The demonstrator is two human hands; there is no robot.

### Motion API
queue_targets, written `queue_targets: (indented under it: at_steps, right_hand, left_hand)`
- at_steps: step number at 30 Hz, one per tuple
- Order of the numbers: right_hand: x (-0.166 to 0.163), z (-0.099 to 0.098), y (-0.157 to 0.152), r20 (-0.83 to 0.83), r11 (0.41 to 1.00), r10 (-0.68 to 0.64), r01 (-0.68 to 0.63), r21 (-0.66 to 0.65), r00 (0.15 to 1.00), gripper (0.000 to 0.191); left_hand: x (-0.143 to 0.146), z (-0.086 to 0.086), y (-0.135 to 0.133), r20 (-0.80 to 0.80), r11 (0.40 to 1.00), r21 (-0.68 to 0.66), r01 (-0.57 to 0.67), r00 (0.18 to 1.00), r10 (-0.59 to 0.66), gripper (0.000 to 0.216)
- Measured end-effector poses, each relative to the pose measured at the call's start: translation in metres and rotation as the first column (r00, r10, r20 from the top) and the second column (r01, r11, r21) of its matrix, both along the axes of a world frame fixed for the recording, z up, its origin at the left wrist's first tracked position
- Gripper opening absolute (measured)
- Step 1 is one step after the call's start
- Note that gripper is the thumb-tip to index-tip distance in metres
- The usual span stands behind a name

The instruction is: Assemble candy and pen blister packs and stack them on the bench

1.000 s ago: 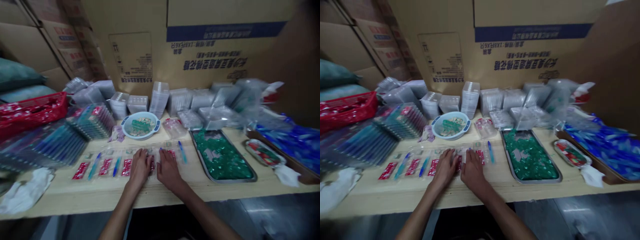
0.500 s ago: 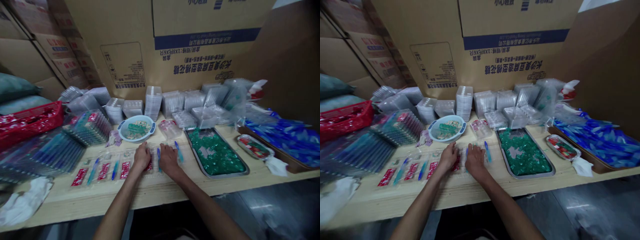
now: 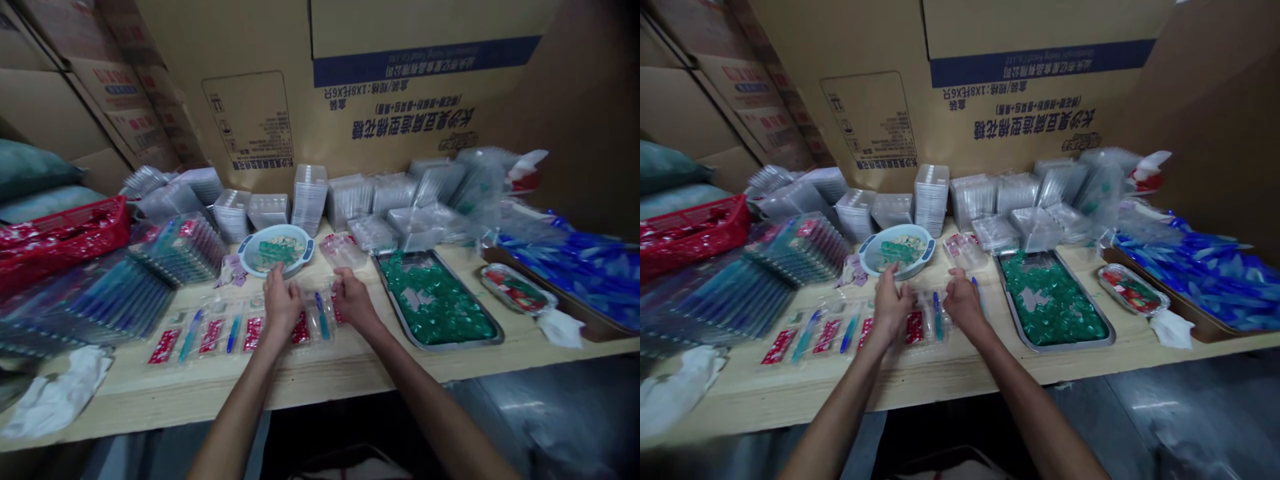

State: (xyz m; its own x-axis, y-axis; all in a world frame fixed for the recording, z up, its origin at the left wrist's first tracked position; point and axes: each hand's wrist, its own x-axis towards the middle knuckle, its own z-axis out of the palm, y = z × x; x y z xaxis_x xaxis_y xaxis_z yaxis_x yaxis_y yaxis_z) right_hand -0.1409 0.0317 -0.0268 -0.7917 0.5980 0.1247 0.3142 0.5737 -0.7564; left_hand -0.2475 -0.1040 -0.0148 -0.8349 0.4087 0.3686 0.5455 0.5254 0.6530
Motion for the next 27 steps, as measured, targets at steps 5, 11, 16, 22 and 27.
queue_targets:
  at_steps: [5, 11, 16, 22, 27]
  right_hand:
    - [0.019, 0.051, -0.009, 0.020, 0.877, 0.311, -0.295, 0.379, 0.950, 0.034]
    - [0.051, 0.080, 0.011, 0.003, 0.823, 0.290, -0.251, 0.510, 0.957, 0.032]
    - [0.095, 0.038, 0.108, 0.190, 0.887, -0.356, 0.267, 0.377, 0.915, 0.045]
    - [0.117, -0.018, 0.165, 0.230, 0.899, -0.404, 0.338, 0.280, 0.886, 0.049]
    - [0.120, -0.028, 0.175, 0.117, 0.969, -0.248, 0.244, 0.044, 0.962, 0.033]
  left_hand:
    - [0.011, 0.058, -0.002, -0.236, 0.797, -0.371, 0.476, 0.782, -0.577, 0.068]
    - [0.001, 0.054, 0.007, -0.120, 0.864, -0.368, 0.343, 0.904, -0.410, 0.045]
    - [0.031, 0.028, 0.003, 0.400, 0.950, 0.209, 0.234, 0.866, -0.301, 0.037]
    - [0.093, -0.039, 0.020, 0.752, 0.870, 0.478, 0.120, 0.456, -0.476, 0.058]
    - [0.070, -0.045, 0.024, 0.766, 0.859, 0.512, 0.020, 0.443, -0.466, 0.058]
